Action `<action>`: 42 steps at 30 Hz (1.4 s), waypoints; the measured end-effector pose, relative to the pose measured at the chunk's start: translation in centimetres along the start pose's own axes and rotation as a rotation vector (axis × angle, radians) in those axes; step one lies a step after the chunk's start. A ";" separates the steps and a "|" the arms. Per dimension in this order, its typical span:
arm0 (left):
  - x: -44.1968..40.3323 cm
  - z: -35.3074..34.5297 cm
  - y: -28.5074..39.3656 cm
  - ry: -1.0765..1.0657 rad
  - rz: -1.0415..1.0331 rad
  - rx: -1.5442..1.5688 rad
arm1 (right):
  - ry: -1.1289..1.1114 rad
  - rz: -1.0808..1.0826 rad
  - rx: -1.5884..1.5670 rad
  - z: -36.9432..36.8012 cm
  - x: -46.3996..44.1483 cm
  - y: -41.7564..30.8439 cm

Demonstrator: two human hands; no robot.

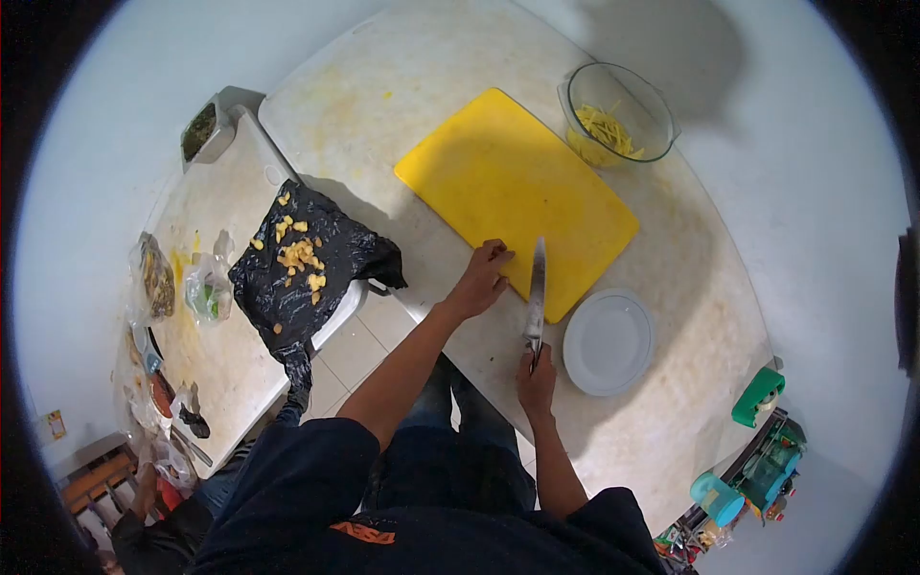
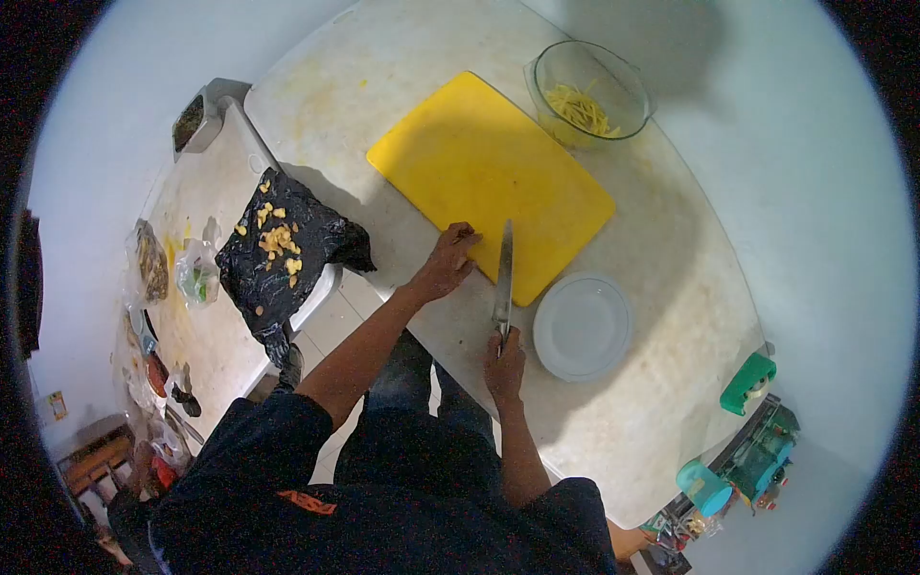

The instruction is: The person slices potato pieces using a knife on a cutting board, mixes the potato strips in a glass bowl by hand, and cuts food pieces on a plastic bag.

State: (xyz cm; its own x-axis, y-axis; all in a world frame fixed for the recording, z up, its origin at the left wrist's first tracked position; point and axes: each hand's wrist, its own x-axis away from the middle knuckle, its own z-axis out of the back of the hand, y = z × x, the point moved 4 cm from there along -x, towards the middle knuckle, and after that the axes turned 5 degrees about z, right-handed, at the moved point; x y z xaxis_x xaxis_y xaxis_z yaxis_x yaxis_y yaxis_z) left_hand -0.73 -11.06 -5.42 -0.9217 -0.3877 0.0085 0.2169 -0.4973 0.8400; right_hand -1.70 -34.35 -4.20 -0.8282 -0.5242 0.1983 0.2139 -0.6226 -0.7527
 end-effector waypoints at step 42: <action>-0.9 -0.3 -0.1 -0.706 -0.109 -0.724 | 0.140 0.015 -0.132 -2.6 -0.6 6.4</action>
State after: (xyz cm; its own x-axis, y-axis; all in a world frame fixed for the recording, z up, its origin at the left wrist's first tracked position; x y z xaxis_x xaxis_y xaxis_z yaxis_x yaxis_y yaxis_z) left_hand 0.20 -10.82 -5.68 -0.8765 0.1179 0.4667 0.0473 -0.9437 0.3273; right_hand -1.17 -36.49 -10.82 -0.8914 -0.4410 0.1046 0.1641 -0.5291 -0.8325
